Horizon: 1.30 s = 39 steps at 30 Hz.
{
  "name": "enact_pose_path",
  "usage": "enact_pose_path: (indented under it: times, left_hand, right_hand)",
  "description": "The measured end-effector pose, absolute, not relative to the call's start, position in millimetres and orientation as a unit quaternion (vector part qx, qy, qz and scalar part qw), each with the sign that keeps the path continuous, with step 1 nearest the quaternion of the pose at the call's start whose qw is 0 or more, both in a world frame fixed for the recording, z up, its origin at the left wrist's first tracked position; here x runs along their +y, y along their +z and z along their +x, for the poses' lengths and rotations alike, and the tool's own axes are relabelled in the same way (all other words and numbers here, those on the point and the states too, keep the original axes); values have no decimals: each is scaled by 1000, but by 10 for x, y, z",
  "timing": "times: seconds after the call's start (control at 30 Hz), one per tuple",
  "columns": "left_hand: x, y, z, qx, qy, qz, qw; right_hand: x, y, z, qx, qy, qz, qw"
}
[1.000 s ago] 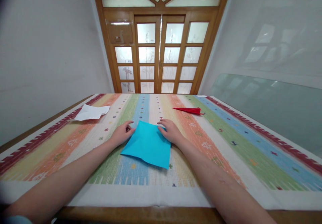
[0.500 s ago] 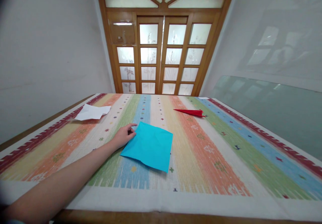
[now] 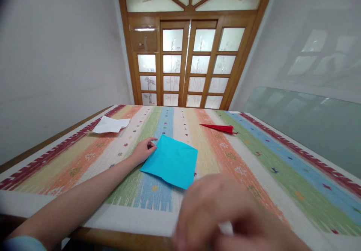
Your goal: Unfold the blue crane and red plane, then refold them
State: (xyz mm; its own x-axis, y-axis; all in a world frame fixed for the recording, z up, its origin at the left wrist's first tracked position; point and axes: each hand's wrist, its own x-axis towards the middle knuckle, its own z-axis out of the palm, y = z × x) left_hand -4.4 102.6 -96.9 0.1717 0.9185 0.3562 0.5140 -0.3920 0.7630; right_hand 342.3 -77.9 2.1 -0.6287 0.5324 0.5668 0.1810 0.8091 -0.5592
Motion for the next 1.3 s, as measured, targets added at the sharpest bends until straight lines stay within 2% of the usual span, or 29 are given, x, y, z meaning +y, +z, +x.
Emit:
enact_pose_path:
  times: [0.1, 0.17, 0.33, 0.47, 0.53, 0.6, 0.67, 0.73, 0.83, 0.9, 1.07, 1.3]
  left_hand:
    - [1053, -984, -64, 482, 459, 685, 295]
    - [1083, -981, -80, 477, 486, 659, 320]
    - [1160, -927, -107, 472, 540, 608, 342]
    - [1135, -856, -119, 463, 574, 567, 367]
    - [1099, -825, -119, 458, 582, 546, 390]
    - [1062, -797, -113, 453, 588, 525, 417]
    - [1032, -769, -101, 447, 593, 502, 443]
    - [1007, -738, -86, 440, 598, 482, 465]
    - [967, -688, -65, 433, 596, 464, 492]
    - [939, -657, -55, 427, 587, 457, 514]
    - [901, -644, -56, 388, 551, 450, 587]
    - [913, -681, -87, 342, 523, 459, 632]
  right_hand:
    - [-112, 148, 3297, -808, 91, -353, 463]
    - [249, 42, 3267, -785, 71, -389, 477]
    - [634, -430, 3416, -769, 107, -486, 402]
    - [653, -586, 3457, -796, 152, -474, 343]
    - [645, -621, 3408, -803, 158, -468, 334]
    - [637, -657, 3342, -786, 169, -474, 360]
    - [629, -691, 3278, -728, 218, -497, 419]
    - [617, -710, 3221, -641, 315, -521, 467]
    - [581, -701, 3145, -545, 471, -516, 463]
    - [549, -681, 3105, -525, 532, -495, 443]
    - [481, -630, 3075, -504, 584, -471, 428]
    - [447, -574, 3079, -475, 645, -430, 417]
